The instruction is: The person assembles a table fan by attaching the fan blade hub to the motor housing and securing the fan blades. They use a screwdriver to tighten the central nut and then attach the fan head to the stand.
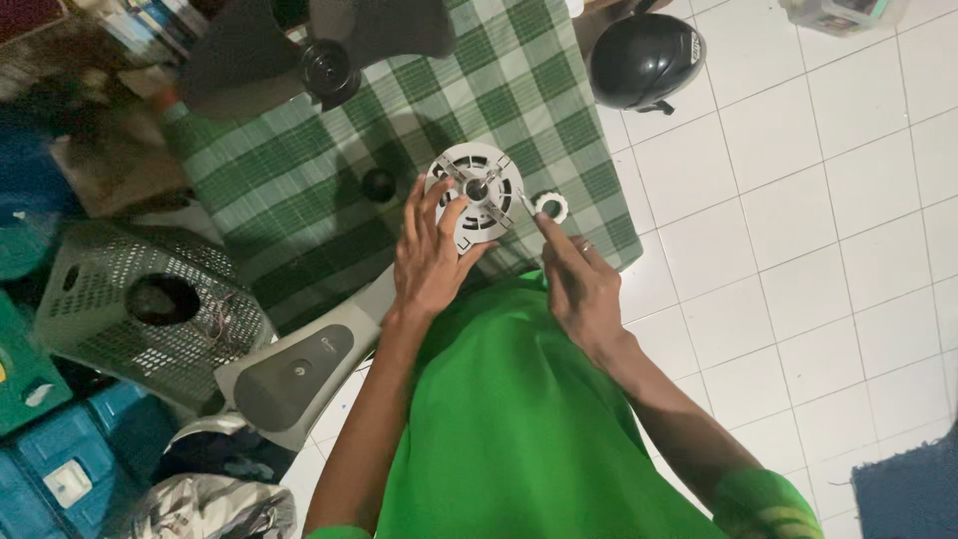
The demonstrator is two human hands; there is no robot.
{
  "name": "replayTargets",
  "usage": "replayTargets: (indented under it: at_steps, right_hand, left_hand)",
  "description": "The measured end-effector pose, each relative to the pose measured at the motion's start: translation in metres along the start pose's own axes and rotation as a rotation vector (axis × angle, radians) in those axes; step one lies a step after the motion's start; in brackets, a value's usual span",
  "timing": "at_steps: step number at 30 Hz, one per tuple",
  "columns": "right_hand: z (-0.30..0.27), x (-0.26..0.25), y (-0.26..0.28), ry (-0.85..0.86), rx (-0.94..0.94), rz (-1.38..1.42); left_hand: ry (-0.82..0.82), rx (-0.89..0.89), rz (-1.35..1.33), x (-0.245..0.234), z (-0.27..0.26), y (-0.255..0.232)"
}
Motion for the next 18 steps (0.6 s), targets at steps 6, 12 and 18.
replayTargets:
  at_steps: [6,12,18]
  right_hand:
    - [-0.002,0.006,-0.004,0.156,-0.052,-0.058]
    - [0.009,0.012,-0.001,0.292,-0.104,-0.233]
    - [-0.001,-0.007,0.005,0.059,-0.142,-0.093]
  left_hand:
    - [-0.016,-0.021,0.013,-0.003,0.001,-0.004]
    - [-0.073,0.018,0.003,-0.005,0.001,-0.004]
    - [-0.065,0.020,0.013,-0.004,0.000,-0.004]
Point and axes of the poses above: each hand's wrist, its own z-axis towards the middle knuckle, its own x-axis out of the palm, y = z × x, the point moved 2 cm from there along z, towards the middle knuckle, and after that the axes turned 1 degree about x, right-handed, at the moved point
